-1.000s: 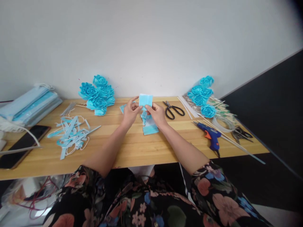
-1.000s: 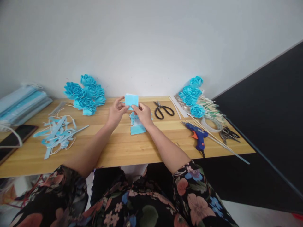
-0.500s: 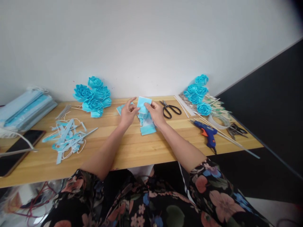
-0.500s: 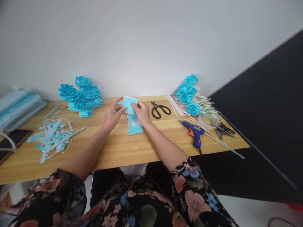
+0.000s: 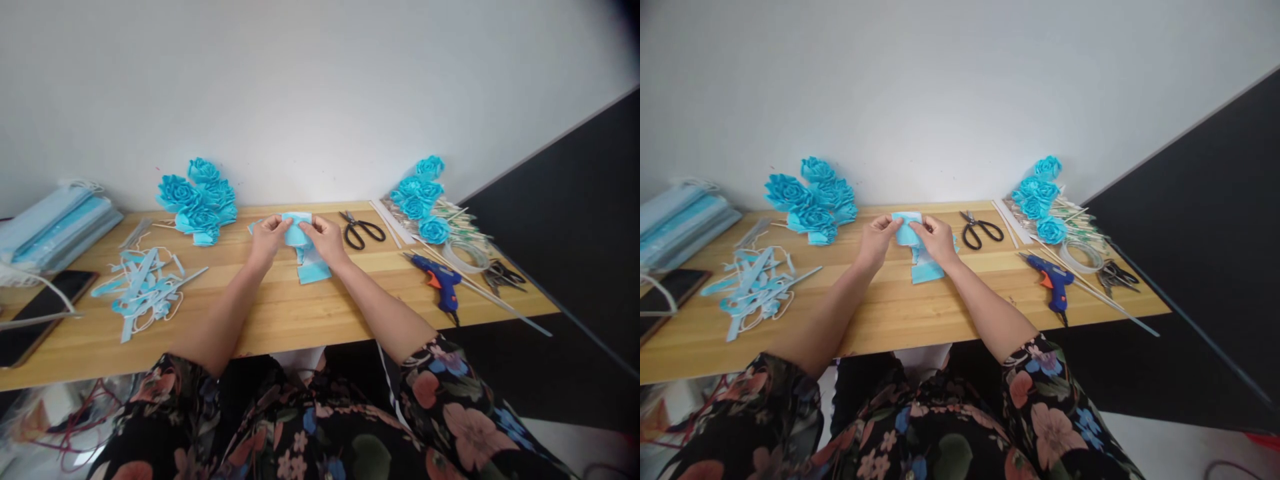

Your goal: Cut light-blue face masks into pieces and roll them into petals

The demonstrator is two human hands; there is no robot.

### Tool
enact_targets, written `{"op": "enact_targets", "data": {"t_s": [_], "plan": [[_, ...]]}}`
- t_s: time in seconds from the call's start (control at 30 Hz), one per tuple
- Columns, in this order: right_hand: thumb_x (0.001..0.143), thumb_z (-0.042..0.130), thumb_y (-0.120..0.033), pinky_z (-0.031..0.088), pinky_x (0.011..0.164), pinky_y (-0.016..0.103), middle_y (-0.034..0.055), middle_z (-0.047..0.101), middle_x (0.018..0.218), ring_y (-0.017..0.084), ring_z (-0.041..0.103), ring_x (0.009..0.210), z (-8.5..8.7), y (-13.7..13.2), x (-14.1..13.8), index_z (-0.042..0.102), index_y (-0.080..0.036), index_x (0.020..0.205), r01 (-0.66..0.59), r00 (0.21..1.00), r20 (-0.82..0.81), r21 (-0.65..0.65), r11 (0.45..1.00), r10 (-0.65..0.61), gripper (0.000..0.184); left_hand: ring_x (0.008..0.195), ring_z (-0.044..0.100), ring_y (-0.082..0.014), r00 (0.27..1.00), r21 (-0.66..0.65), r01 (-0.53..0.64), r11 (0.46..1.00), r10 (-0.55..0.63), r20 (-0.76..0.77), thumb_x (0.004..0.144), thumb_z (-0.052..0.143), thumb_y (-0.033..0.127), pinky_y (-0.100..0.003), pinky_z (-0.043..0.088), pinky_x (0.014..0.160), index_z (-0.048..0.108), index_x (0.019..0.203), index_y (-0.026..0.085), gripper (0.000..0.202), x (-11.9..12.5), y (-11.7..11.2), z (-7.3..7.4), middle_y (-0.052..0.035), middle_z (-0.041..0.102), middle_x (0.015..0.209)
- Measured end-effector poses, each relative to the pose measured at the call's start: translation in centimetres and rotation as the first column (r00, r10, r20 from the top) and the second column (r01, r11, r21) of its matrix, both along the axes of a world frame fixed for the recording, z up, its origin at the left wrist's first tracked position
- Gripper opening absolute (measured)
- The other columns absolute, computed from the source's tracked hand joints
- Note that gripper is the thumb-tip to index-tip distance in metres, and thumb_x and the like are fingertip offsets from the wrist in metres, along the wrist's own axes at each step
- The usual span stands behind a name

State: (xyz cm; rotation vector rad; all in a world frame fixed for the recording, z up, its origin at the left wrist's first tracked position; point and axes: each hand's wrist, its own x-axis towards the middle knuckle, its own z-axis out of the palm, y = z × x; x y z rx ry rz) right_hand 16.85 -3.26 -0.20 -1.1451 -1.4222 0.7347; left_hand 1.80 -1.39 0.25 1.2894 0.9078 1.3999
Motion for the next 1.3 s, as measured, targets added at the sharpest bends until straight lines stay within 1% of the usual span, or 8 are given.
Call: {"op": "enact_targets", "data": {"t_s": [0.17, 0.33, 0.53, 0.8, 0.9, 1.0, 1.17, 1.3], "plan": [[0.079, 0.064, -0.050, 0.037, 0.058, 0.023, -0.0028, 0.051, 0.065, 0.011, 0.044, 0.063, 0.2, 0.3, 0.6, 0.060, -0.019, 0.070, -0.020, 0.998, -0.053, -0.017, 1.000, 0.020, 0.033, 0.057, 0.049, -0.0080, 1.000, -0.002, 0.014, 1.000, -0.014, 0.021, 0.070, 0.074, 0.038, -0.022, 0.041, 0.058, 0.060, 0.064, 0.016, 0.027, -0.1, 0.3, -0.2, 0.0030, 0.056, 0.060], [0.077, 0.064, -0.055, 0.042, 0.062, 0.024, -0.0013, 0.059, 0.073, 0.013, 0.050, 0.067, 0.2, 0.1, 0.4, 0.064, -0.019, 0.086, -0.131, 0.985, -0.122, -0.066, 0.989, 0.123, 0.036, 0.056, 0.047, -0.0079, 1.000, -0.031, 0.005, 1.000, -0.005, 0.003, 0.069, 0.075, 0.038, -0.022, 0.039, 0.056, 0.061, 0.066, 0.016, 0.026, 0.0, 0.2, -0.1, 0.0031, 0.055, 0.060], [0.080, 0.061, -0.053, 0.033, 0.055, 0.023, -0.0042, 0.043, 0.060, 0.010, 0.039, 0.059, 0.1, 0.1, 0.4, 0.054, -0.019, 0.065, -0.007, 0.999, -0.037, -0.021, 1.000, 0.006, 0.038, 0.054, 0.045, -0.0073, 1.000, -0.023, 0.022, 0.999, -0.023, -0.017, 0.069, 0.077, 0.038, -0.020, 0.036, 0.052, 0.059, 0.062, 0.016, 0.029, 0.4, -0.1, -0.2, 0.0034, 0.053, 0.057], [0.085, 0.056, -0.050, 0.030, 0.055, 0.024, -0.0042, 0.038, 0.058, 0.011, 0.036, 0.058, 0.5, -0.2, 0.5, 0.053, -0.020, 0.063, 0.054, 0.994, 0.098, 0.048, 0.997, -0.058, 0.037, 0.040, 0.039, -0.0060, 0.996, -0.094, 0.059, 0.994, -0.065, -0.061, 0.070, 0.076, 0.041, -0.021, 0.030, 0.040, 0.060, 0.066, 0.016, 0.030, -0.2, 0.4, -0.4, 0.0045, 0.049, 0.050], [0.085, 0.057, -0.048, 0.032, 0.057, 0.025, -0.0038, 0.043, 0.058, 0.011, 0.040, 0.059, 0.4, -0.1, 0.6, 0.058, -0.020, 0.065, 0.062, 0.986, 0.148, 0.069, 0.996, -0.071, 0.035, 0.047, 0.048, -0.0069, 0.995, -0.141, 0.096, 0.985, -0.095, 0.017, 0.069, 0.077, 0.039, -0.021, 0.042, 0.045, 0.059, 0.069, 0.016, 0.029, -0.1, 0.5, -0.5, 0.0028, 0.056, 0.059], [0.084, 0.059, -0.045, 0.039, 0.063, 0.025, -0.0023, 0.058, 0.065, 0.013, 0.050, 0.063, 0.2, 0.2, 0.8, 0.067, -0.020, 0.077, 0.071, 0.992, 0.097, 0.074, 0.995, -0.078, 0.027, 0.062, 0.059, -0.0096, 0.988, -0.141, 0.125, 0.982, -0.110, 0.105, 0.072, 0.075, 0.039, -0.024, 0.054, 0.058, 0.060, 0.081, 0.016, 0.029, 0.0, 0.6, -0.6, -0.0002, 0.063, 0.073], [0.086, 0.055, -0.052, 0.046, 0.067, 0.026, 0.0012, 0.067, 0.075, 0.014, 0.059, 0.069, 0.0, 0.7, 1.2, 0.069, -0.019, 0.089, 0.076, 0.996, -0.057, 0.019, 0.997, -0.075, 0.036, 0.066, 0.061, -0.0099, 0.988, -0.129, 0.089, 0.988, -0.071, 0.139, 0.078, 0.072, 0.041, -0.026, 0.058, 0.065, 0.057, 0.091, 0.017, 0.031, -0.2, 0.7, -0.6, 0.0000, 0.064, 0.076], [0.082, 0.060, -0.054, 0.047, 0.074, 0.026, 0.0021, 0.069, 0.088, 0.015, 0.061, 0.082, 0.2, 0.3, 0.8, 0.069, -0.020, 0.098, -0.035, 0.999, -0.026, -0.016, 0.999, 0.035, 0.039, 0.069, 0.063, -0.0101, 0.987, -0.128, 0.096, 0.987, -0.078, 0.141, 0.078, 0.071, 0.041, -0.026, 0.058, 0.066, 0.057, 0.090, 0.016, 0.031, -0.1, 0.5, -0.6, -0.0008, 0.065, 0.080]]}}
